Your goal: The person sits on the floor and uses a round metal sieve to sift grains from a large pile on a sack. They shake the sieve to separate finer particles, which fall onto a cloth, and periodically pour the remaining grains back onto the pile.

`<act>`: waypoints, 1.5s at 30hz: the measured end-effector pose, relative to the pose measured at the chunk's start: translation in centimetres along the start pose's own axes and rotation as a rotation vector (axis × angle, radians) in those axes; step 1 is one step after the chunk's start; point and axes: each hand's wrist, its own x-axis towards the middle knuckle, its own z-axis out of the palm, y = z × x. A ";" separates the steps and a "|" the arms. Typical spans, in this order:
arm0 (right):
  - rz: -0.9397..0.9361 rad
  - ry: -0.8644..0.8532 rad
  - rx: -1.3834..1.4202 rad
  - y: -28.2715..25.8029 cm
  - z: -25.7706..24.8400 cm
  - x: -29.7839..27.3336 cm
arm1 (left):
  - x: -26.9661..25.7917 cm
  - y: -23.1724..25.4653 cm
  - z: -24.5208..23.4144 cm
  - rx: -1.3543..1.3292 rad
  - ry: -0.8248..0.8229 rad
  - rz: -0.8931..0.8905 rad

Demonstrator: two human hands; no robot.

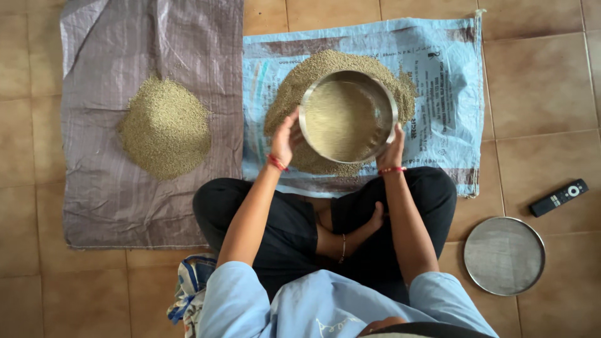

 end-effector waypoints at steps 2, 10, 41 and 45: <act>-0.032 -0.125 0.090 -0.4 0.0 -0.4 | -0.2 -0.1 0.5 -0.010 -0.088 0.017; -0.026 -0.567 -0.203 -1.1 5.4 -3.9 | 1.9 2.6 -3.5 -0.518 0.192 0.112; -0.164 -0.491 -0.122 -1.4 5.5 -4.6 | 1.7 1.6 -2.1 -0.523 0.263 0.064; -0.248 -0.428 -0.158 -1.2 3.9 -2.9 | 0.7 2.3 -0.9 -0.359 0.148 0.015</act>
